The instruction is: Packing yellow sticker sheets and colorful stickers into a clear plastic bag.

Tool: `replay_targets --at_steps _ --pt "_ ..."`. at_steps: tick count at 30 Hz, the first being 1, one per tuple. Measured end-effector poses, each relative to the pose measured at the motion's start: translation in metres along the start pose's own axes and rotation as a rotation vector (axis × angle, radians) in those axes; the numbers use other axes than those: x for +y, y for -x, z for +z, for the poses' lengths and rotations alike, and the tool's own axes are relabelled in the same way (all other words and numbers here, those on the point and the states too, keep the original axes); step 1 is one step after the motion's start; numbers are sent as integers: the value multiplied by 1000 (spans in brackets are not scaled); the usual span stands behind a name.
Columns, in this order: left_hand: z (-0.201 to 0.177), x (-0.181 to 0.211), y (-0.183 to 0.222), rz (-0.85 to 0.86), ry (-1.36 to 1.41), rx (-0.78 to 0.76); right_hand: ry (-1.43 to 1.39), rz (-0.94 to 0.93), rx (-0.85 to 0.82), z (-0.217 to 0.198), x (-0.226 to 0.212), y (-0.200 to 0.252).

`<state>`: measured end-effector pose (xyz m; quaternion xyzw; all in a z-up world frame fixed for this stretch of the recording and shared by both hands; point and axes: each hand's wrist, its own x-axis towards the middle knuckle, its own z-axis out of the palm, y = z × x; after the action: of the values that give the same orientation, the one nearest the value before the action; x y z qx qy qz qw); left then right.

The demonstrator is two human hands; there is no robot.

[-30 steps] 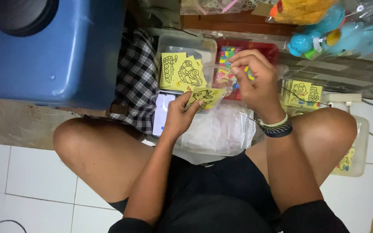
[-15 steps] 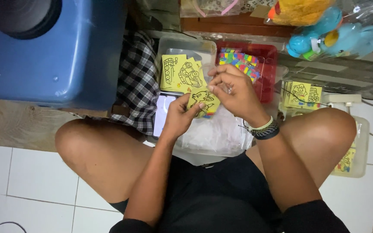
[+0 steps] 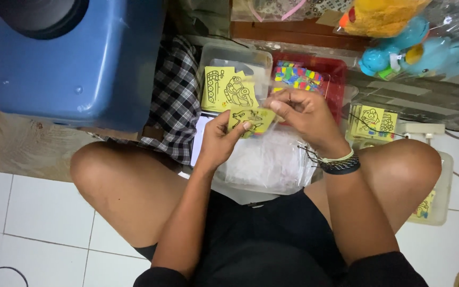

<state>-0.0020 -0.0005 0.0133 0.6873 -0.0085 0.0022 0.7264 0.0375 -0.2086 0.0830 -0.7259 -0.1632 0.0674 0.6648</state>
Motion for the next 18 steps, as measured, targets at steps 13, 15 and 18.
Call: replay_targets --at_steps 13,15,18 --pt "7 14 0 123 28 90 -43 39 35 7 13 -9" --pt "2 -12 -1 76 40 161 -60 62 67 15 13 -9" --pt "2 -2 -3 91 51 166 -63 131 136 15 28 -6"
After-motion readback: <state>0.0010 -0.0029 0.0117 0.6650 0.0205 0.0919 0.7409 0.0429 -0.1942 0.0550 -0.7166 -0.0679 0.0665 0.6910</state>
